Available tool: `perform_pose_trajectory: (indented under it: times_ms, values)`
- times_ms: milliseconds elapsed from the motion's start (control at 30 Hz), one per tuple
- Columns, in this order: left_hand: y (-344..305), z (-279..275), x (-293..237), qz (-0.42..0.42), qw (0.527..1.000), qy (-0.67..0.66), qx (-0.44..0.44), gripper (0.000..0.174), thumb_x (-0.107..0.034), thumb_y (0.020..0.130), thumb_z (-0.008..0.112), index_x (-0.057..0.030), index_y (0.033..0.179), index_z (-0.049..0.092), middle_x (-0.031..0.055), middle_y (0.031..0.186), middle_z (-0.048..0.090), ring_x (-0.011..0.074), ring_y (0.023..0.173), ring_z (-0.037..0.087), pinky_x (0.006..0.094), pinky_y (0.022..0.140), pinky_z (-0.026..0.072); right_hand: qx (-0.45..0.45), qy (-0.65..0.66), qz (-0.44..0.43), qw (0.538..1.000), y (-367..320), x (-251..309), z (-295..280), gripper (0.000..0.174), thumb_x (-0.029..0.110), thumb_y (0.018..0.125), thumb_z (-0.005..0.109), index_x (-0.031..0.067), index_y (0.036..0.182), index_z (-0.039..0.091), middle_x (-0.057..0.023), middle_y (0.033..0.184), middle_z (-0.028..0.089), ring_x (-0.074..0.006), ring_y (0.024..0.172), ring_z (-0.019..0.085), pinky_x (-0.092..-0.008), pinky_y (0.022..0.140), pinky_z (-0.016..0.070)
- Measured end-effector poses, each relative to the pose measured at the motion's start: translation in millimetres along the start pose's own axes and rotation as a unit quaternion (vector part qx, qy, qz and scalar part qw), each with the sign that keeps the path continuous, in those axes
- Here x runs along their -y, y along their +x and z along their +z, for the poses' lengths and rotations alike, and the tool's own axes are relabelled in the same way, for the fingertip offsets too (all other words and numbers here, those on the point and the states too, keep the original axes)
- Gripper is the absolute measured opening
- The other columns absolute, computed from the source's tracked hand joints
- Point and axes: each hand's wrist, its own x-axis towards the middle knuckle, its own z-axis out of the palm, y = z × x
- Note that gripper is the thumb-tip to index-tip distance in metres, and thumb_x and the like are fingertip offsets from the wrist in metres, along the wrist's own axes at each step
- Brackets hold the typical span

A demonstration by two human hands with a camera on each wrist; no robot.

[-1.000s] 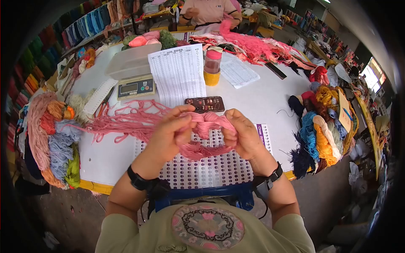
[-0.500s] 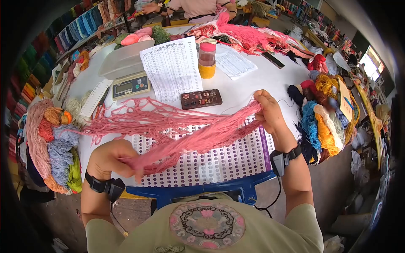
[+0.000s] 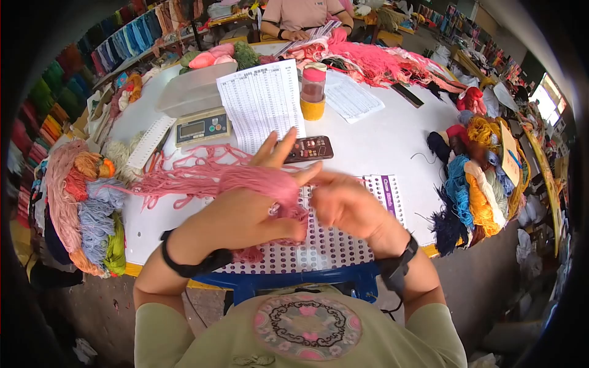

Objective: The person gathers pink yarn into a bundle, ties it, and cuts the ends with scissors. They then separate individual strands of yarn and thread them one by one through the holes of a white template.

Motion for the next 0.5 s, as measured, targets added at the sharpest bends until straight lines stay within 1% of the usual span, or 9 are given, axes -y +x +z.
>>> perform_pose_trajectory:
  times_ms: [100,167,200,233,267,300,333,400,500]
  values:
    - [15,19,25,0.029,0.996,0.079,-0.025,0.080,-0.067,0.083,0.049,-0.0092,0.138,0.047,0.0259,0.146,0.032,0.0371,0.142,0.018,0.0464,0.111,0.0217,0.037,0.003,0.027,0.999,-5,-15,11,0.025,0.018,0.093,0.057,0.0026,0.113,0.059,0.0020,0.065,0.051,-0.0061,0.052,0.044,-0.0216,0.051,0.0399]
    - [14,17,43,0.024,1.000,-0.018,-0.008,0.083,-0.066,0.083,0.051,-0.0025,0.136,0.047,0.0229,0.141,0.041,0.0365,0.136,0.032,0.0446,0.108,0.0292,0.024,-0.035,0.011,0.999,-8,-17,-4,0.022,0.022,0.095,0.057,0.0041,0.108,0.061,0.0027,0.063,0.051,-0.0052,0.050,0.041,-0.0213,0.049,0.0358]
    - [14,18,36,-0.121,0.944,-0.303,-0.051,0.072,-0.057,0.091,0.049,0.0020,0.133,0.047,0.0211,0.134,0.050,0.0341,0.127,0.046,0.0429,0.104,0.0370,0.007,-0.121,0.000,0.993,-11,-20,-12,0.021,0.021,0.096,0.056,0.0048,0.108,0.062,0.0029,0.062,0.050,-0.0048,0.050,0.041,-0.0210,0.049,0.0352]
    - [15,21,35,-0.121,0.944,-0.301,-0.051,0.072,-0.057,0.091,0.049,0.0020,0.133,0.047,0.0211,0.134,0.050,0.0341,0.127,0.046,0.0429,0.104,0.0370,-0.011,-0.206,-0.011,0.978,-14,-23,-17,0.019,0.019,0.096,0.056,0.0055,0.108,0.062,0.0032,0.061,0.050,-0.0044,0.050,0.040,-0.0207,0.049,0.0346]
    - [17,26,37,-0.153,0.848,-0.487,-0.142,0.062,-0.049,0.094,0.047,0.0016,0.130,0.049,0.0204,0.131,0.052,0.0331,0.123,0.050,0.0424,0.102,0.0405,-0.044,-0.259,-0.004,0.965,-18,-26,-17,0.019,0.019,0.096,0.056,0.0062,0.110,0.061,0.0034,0.060,0.050,-0.0035,0.050,0.040,-0.0194,0.049,0.0336]
    - [20,30,36,-0.177,0.707,-0.647,-0.225,0.052,-0.041,0.098,0.044,0.0012,0.126,0.051,0.0197,0.128,0.054,0.0322,0.119,0.054,0.0419,0.100,0.0439,-0.044,-0.259,-0.005,0.965,-18,-24,-14,0.019,0.019,0.096,0.056,0.0062,0.110,0.061,0.0034,0.060,0.050,-0.0035,0.050,0.040,-0.0194,0.049,0.0336]
    - [22,33,34,-0.176,0.708,-0.647,-0.224,0.052,-0.041,0.098,0.044,0.0012,0.126,0.051,0.0197,0.128,0.054,0.0322,0.119,0.054,0.0419,0.100,0.0439,-0.096,-0.260,-0.008,0.961,-20,-21,-9,0.019,0.018,0.095,0.057,0.0062,0.110,0.061,0.0034,0.060,0.050,-0.0033,0.051,0.040,-0.0190,0.049,0.0329]
    - [27,40,27,-0.147,0.640,-0.722,-0.218,0.036,-0.028,0.100,0.043,0.0012,0.120,0.053,0.0220,0.125,0.055,0.0325,0.120,0.053,0.0436,0.101,0.0445,-0.153,-0.236,-0.054,0.958,-21,-16,-15,0.020,0.016,0.094,0.057,0.0062,0.111,0.060,0.0039,0.061,0.051,-0.0028,0.051,0.040,-0.0183,0.048,0.0313]
    - [37,54,18,-0.166,0.662,-0.704,-0.197,0.033,-0.025,0.099,0.047,0.0031,0.115,0.054,0.0216,0.123,0.057,0.0328,0.119,0.053,0.0437,0.101,0.0444,-0.173,-0.071,-0.147,0.971,-16,3,-20,0.020,0.014,0.094,0.057,0.0061,0.111,0.060,0.0049,0.060,0.049,-0.0027,0.051,0.040,-0.0180,0.047,0.0306]
